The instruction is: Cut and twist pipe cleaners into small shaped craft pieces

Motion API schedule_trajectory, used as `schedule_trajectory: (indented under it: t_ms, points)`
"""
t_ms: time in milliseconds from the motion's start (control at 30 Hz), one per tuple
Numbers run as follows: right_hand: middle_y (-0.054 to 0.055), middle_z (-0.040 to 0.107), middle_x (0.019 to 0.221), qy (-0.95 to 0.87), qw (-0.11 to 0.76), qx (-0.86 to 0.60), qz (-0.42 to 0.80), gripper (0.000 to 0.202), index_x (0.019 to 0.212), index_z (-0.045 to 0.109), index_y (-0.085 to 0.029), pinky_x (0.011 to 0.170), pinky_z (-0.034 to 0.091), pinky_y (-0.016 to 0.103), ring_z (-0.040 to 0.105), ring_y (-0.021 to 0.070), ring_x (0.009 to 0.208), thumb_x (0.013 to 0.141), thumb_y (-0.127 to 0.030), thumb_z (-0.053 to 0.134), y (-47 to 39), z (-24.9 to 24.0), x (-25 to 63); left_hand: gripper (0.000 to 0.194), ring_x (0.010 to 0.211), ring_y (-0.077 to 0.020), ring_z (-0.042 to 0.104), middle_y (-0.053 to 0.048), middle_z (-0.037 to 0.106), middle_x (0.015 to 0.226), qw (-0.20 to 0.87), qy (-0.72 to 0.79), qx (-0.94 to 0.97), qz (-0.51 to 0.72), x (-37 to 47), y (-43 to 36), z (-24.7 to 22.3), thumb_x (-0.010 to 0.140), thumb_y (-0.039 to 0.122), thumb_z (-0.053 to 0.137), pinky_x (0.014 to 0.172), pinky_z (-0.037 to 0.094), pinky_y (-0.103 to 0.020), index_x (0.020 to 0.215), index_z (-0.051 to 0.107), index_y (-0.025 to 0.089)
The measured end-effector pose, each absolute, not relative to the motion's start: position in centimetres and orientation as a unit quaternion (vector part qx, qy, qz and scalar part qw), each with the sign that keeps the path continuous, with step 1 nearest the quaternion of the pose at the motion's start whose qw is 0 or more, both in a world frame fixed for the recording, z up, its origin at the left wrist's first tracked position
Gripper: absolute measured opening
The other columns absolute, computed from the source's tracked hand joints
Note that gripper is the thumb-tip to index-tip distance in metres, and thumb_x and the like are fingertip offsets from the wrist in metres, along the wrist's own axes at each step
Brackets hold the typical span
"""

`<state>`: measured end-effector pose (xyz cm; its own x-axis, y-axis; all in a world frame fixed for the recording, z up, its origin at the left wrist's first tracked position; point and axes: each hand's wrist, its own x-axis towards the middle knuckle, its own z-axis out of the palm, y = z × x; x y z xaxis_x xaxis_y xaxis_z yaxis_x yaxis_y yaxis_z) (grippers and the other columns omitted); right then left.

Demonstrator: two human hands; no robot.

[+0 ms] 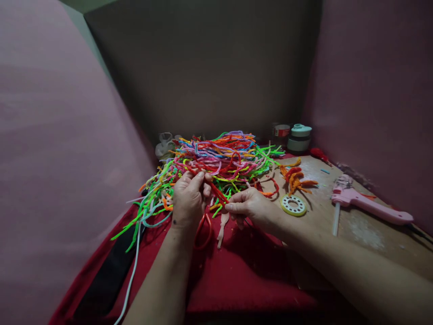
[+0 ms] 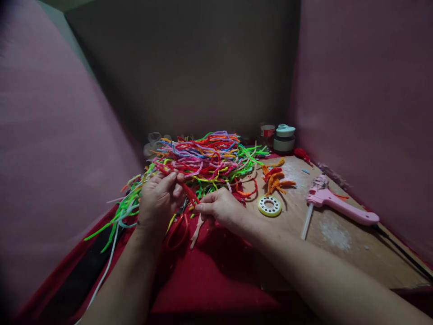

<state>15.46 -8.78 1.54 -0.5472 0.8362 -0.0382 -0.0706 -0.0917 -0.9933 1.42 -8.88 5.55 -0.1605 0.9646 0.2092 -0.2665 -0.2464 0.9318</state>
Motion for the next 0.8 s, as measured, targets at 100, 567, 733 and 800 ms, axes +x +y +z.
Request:
schedule_trajectory:
  t_ms: [100, 567, 733, 800]
  points:
    - [-0.003, 0.052, 0.045, -0.582, 0.339, -0.336, 0.658, 0.017, 0.061, 0.061, -0.011, 0.033, 0.030, 0.019, 0.043, 0.0059, 0.031, 0.067, -0.026, 0.061, -9.1, 1.6, 15.3, 0.010, 0.030, -0.0024, 0.035, 0.007, 0.051, 0.054, 0.387, 0.424, 0.468, 0.672, 1.5, -8.4, 4.7, 0.072, 0.022, 0.056, 0.030, 0.024, -0.015, 0.074, 0.047, 0.018]
    - [-0.002, 0.054, 0.047, -0.502, 0.401, -0.286, 0.711, 0.019, 0.059, 0.059, -0.011, 0.035, 0.037, 0.020, 0.045, 0.0060, 0.032, 0.065, -0.028, 0.066, -8.6, 1.2, 15.5, 0.034, 0.043, -0.0040, 0.046, 0.001, 0.057, 0.066, 0.558, 0.394, 0.495, 0.537, 0.1, -8.4, 5.2, 0.066, 0.038, 0.069, 0.036, 0.031, -0.015, 0.089, 0.057, 0.016]
    - [-0.001, 0.055, 0.049, -0.476, 0.400, -0.248, 0.743, 0.017, 0.060, 0.059, -0.009, 0.037, 0.040, 0.020, 0.047, 0.0064, 0.035, 0.065, -0.024, 0.067, -8.4, 1.1, 15.7, 0.020, 0.041, -0.0035, 0.045, 0.002, 0.054, 0.053, 0.585, 0.407, 0.570, 0.409, 0.5, -8.8, 4.3, 0.066, 0.029, 0.070, 0.040, 0.030, -0.015, 0.073, 0.062, 0.012]
    - [0.000, 0.056, 0.051, -0.445, 0.385, -0.218, 0.779, 0.015, 0.064, 0.060, -0.008, 0.040, 0.042, 0.021, 0.049, 0.0076, 0.038, 0.069, -0.022, 0.064, -8.3, 1.0, 15.8, 0.019, 0.043, -0.0046, 0.047, 0.002, 0.055, 0.053, 0.576, 0.415, 0.557, 0.431, 0.6, -8.9, 4.2, 0.068, 0.030, 0.068, 0.041, 0.031, -0.015, 0.070, 0.061, 0.012]
